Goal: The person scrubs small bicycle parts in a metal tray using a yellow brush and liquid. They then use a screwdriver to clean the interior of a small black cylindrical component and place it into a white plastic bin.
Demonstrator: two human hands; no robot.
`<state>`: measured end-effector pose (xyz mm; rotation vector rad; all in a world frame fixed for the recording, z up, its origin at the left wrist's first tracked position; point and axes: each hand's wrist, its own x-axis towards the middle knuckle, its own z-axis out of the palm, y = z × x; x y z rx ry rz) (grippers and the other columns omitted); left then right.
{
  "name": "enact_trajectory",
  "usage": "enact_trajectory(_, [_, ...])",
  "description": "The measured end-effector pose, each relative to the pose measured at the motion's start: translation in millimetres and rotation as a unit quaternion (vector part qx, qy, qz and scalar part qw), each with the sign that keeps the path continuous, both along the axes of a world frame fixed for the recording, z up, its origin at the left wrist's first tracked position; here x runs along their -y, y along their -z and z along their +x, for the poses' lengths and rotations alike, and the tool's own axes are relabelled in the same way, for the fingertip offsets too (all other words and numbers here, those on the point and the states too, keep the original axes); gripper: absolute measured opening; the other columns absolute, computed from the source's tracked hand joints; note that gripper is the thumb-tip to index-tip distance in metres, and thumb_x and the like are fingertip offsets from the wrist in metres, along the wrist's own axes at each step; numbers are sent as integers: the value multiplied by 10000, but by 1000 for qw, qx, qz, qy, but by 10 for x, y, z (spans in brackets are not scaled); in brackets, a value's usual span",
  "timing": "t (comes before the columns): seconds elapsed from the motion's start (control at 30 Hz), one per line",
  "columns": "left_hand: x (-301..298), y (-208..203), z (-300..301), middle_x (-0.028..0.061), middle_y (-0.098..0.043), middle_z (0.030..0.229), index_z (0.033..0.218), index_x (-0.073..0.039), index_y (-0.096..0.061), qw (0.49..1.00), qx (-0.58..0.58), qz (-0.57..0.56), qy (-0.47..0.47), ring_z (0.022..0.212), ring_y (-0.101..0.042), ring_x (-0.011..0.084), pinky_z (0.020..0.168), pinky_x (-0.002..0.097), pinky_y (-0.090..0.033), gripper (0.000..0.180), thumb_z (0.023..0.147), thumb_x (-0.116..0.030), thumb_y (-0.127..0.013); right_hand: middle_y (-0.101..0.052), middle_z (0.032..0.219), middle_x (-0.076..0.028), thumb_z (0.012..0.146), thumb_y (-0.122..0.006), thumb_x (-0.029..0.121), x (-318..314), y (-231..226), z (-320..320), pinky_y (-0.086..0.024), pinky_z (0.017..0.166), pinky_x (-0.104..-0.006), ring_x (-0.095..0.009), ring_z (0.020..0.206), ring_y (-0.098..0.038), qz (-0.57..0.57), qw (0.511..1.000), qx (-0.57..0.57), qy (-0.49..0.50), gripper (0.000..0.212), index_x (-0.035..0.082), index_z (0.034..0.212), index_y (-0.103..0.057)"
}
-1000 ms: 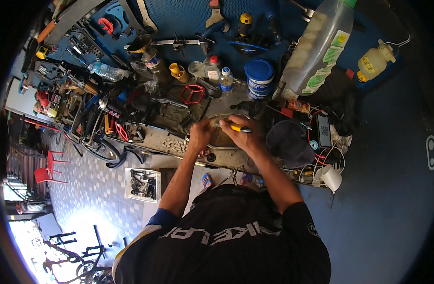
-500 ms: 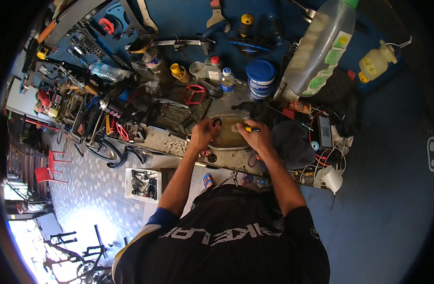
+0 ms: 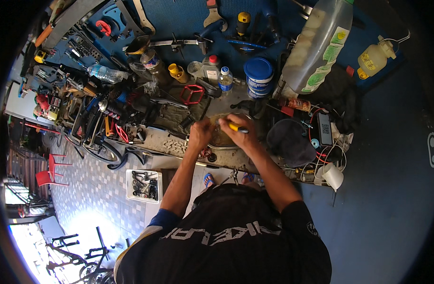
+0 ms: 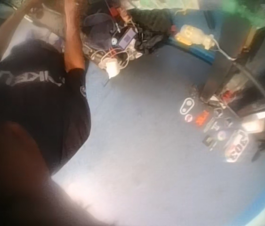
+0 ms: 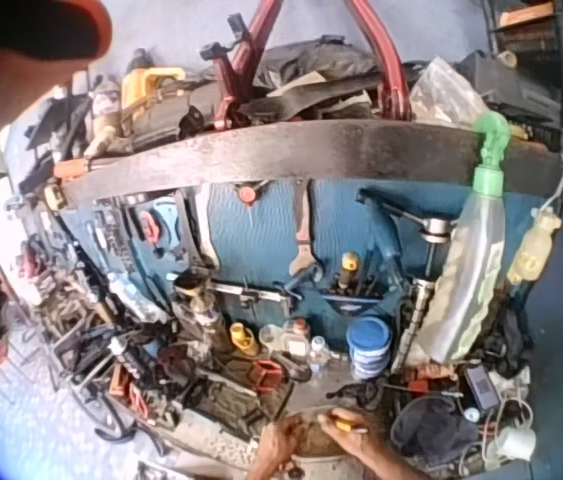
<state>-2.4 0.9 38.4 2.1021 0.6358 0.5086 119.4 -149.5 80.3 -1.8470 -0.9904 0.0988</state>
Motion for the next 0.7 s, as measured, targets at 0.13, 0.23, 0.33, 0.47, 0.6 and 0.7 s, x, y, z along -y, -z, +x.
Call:
enact_trajectory(0.13, [7, -52, -49, 166, -698, 744, 1057, 23, -730, 999, 37, -31, -13, 691, -705, 249, 612, 387, -526, 235, 899, -150, -752, -670, 784, -167, 931, -737, 343, 164, 21, 167, -492, 623, -388, -323, 716, -677, -111, 992, -56, 15, 314, 36, 897, -683])
enact_trajectory(0.23, [3, -63, -9, 126, -717, 787, 1134, 26, -712, 978, -1, -208, 9, 740, -714, 174, 607, 340, -567, 260, 924, -127, -727, -692, 806, -146, 904, -758, 347, 299, 215, 223, -507, 665, -412, -341, 772, -677, -123, 991, -42, 10, 313, 43, 920, -685])
enact_trajectory(0.33, [-43, 158, -11, 102, -721, 882, 1220, 18, -675, 945, 38, -322, 31, 807, -714, 170, 655, 315, -617, 298, 952, -110, -693, -712, 833, -126, 878, -773, 357, 396, 404, 174, -525, 713, -428, -346, 827, -675, -92, 993, 69, -17, 317, 57, 944, -694])
enact_trajectory(0.47, [4, 222, 30, 99, -712, 992, 1270, 25, -637, 915, 96, -390, 23, 921, -714, 177, 733, 322, -647, 289, 999, -74, -617, -721, 852, -131, 871, -762, 352, 616, 509, 159, -542, 739, -426, -347, 835, -679, -131, 983, 122, -32, 297, 76, 967, -706])
enact_trajectory(0.6, [16, 310, 24, 113, -714, 1074, 1281, 40, -617, 910, 140, -391, -1, 941, -709, 168, 732, 315, -644, 286, 1021, -73, -588, -729, 842, -108, 931, -693, 337, 539, 489, 213, -543, 720, -374, -273, 769, -703, -211, 965, -131, 80, 277, 69, 996, -711])
enact_trajectory(0.7, [103, 215, 78, 127, -709, 1076, 1283, 46, -603, 900, 132, -415, -35, 907, -700, 162, 739, 309, -640, 293, 1021, -85, -602, -740, 860, -41, 1020, -618, 338, 359, 483, 177, -499, 593, -279, -157, 719, -692, -32, 950, -311, 20, 292, 59, 1035, -701])
